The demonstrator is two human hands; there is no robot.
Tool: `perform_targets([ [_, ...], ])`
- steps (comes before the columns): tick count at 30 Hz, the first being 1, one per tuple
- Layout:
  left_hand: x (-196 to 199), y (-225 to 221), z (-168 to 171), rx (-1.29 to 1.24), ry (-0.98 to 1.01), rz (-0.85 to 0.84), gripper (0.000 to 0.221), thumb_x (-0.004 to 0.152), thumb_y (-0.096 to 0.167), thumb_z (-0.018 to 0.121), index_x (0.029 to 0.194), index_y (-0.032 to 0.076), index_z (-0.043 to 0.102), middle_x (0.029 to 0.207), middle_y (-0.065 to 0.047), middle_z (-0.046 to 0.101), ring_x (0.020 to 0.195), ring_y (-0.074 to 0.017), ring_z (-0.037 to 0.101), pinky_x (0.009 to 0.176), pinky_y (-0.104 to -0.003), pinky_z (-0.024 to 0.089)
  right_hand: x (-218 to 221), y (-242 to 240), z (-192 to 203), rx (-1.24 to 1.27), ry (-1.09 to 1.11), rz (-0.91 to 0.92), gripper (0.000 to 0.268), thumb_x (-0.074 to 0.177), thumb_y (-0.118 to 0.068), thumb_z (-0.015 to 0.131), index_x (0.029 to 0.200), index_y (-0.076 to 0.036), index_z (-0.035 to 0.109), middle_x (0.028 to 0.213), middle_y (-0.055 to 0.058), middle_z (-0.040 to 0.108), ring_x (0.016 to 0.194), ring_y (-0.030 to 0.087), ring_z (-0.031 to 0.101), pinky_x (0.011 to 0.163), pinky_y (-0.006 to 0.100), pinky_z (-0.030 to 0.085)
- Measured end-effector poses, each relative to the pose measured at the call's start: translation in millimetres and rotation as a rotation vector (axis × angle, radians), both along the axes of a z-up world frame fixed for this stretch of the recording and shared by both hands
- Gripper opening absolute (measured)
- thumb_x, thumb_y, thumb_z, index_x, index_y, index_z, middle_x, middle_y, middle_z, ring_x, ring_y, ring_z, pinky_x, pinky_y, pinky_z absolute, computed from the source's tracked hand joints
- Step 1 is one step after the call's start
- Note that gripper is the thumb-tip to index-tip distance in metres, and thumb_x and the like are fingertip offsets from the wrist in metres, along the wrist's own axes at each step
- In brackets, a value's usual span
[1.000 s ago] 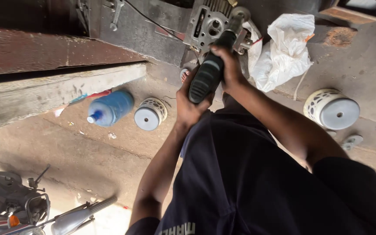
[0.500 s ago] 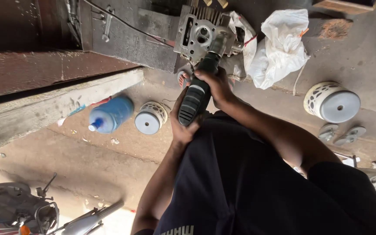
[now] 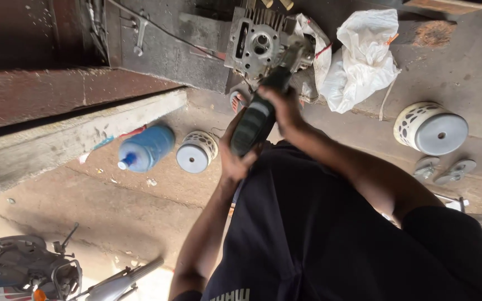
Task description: Repairing a motorcycle engine block using a power drill and cleaning parts with a rag.
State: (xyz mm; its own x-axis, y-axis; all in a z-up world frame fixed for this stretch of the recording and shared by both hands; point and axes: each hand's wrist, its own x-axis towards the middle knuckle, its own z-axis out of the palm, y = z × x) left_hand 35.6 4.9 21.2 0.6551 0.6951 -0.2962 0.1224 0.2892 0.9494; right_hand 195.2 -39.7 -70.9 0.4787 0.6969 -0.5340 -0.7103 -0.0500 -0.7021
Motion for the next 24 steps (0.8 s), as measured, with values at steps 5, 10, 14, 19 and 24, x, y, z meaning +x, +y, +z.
perform_targets([
  [5,7,-3,-20,0.088,-0.014,-0.095,0.089,0.079,0.027,0.073,0.153,-0.012,0.043,0.121,-0.022,0.071,0.103,-0.0262,0.073,0.094,-0.040,0.062,14,-5,-2,-0.067,0.081,-0.168,0.033,0.082,-0.024,0.079,0.101,0.002,0.073,0.089,0.010,0.070,0.075,0.021,0.068,0.073,0.035,0.056],
  [10,-8,-11,-18,0.207,-0.055,-0.053,0.094,0.079,0.031,0.075,0.155,-0.009,0.036,0.127,-0.021,0.068,0.109,-0.0289,0.075,0.100,-0.040,0.064,0,4,20,-0.004,-0.041,-0.036,0.039,0.080,-0.024,0.080,0.106,0.001,0.066,0.092,0.010,0.071,0.080,0.020,0.071,0.077,0.034,0.060],
  [14,6,7,-22,0.119,-0.100,0.017,0.099,0.074,0.034,0.074,0.155,-0.008,0.034,0.120,-0.020,0.068,0.097,-0.0269,0.075,0.087,-0.037,0.066,16,34,36,0.021,-0.012,0.054,0.048,0.075,-0.030,0.079,0.107,-0.001,0.061,0.089,0.011,0.071,0.075,0.022,0.073,0.075,0.036,0.065],
  [19,9,8,-8,0.233,0.034,-0.037,0.093,0.076,0.031,0.072,0.154,-0.009,0.042,0.127,-0.024,0.069,0.111,-0.0286,0.073,0.098,-0.040,0.061,17,18,14,-0.119,0.020,-0.082,0.049,0.075,-0.029,0.080,0.111,0.001,0.065,0.090,0.010,0.072,0.075,0.022,0.073,0.072,0.034,0.062],
  [24,-6,-10,-10,0.121,0.087,-0.124,0.096,0.075,0.033,0.075,0.154,-0.010,0.039,0.129,-0.026,0.068,0.119,-0.0318,0.070,0.105,-0.041,0.057,-4,-20,-3,-0.110,0.074,-0.127,0.043,0.081,-0.025,0.078,0.111,0.005,0.069,0.094,0.012,0.072,0.079,0.023,0.071,0.075,0.035,0.059],
])
